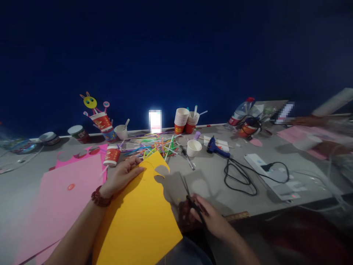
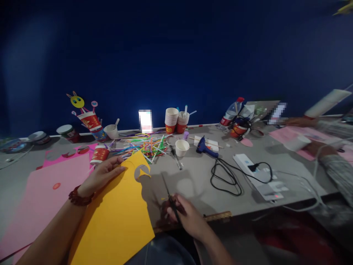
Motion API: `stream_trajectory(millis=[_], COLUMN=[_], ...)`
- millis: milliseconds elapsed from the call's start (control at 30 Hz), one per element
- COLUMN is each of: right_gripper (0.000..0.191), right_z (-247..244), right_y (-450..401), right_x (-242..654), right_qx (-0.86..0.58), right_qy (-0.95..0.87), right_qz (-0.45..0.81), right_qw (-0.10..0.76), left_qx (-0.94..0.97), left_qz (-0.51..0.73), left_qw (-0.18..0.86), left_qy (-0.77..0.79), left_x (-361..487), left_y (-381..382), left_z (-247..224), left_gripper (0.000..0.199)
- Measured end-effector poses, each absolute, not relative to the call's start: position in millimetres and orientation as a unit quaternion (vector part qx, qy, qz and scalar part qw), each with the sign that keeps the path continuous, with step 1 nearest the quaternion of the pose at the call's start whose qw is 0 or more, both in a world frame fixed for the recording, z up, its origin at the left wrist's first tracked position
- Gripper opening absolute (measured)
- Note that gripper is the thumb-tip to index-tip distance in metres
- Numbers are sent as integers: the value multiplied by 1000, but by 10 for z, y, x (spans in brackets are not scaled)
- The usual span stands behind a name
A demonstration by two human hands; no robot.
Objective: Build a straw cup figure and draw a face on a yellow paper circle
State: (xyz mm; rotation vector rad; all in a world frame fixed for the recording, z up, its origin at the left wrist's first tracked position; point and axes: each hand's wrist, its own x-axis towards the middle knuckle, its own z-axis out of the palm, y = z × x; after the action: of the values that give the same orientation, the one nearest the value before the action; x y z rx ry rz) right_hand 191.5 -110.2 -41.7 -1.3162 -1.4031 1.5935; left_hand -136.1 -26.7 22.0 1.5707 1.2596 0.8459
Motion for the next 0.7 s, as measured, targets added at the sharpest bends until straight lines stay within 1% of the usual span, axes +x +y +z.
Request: stream_trajectory(millis=[33,67,100,167,233,267,300,400,467,600,633,700], right_gripper=[49,50,50,49,47,45,43,38,39,49,49,46], right_z=[-421,-425,-424,-395,-327,-287,-250,-214,-265,-396,-403,-375], right_y=[-1024,-929,-825,-633,-535,-534,-564,-769,-921,-1073,-1075,-1049], right_x=[1859,1798,1739,1649,1622,1637,1670,1835,1942,1971,1932,1824], right_qx=[-484,-476,-487,-494,-486,-484,-484,-475,-441,-417,-417,-415], right_qy=[-531,-527,-515,-488,-485,-496,-516,-598,-616,-574,-562,-553], right_qz=[619,619,596,526,497,493,498,540,583,636,649,667], right_qw=[317,335,378,491,531,526,501,355,292,304,297,279], left_qx=[640,648,663,698,720,725,726,722,703,631,627,648], left_qz=[335,327,319,307,301,302,303,309,324,366,369,365], left_qw=[471,467,451,397,354,344,339,344,383,506,514,491], left_qy=[507,504,504,510,515,515,516,515,504,460,454,455], left_x=[-1357,-1344,-1325,-1282,-1255,-1250,-1250,-1261,-1249,-1154,-1125,-1076], left_y=[-266,-265,-265,-267,-275,-281,-289,-322,-352,-406,-415,-426], left_z=[191,162,135,100,97,106,117,148,148,110,102,98], left_gripper=[31,31,31,28,24,24,23,24,25,30,29,28])
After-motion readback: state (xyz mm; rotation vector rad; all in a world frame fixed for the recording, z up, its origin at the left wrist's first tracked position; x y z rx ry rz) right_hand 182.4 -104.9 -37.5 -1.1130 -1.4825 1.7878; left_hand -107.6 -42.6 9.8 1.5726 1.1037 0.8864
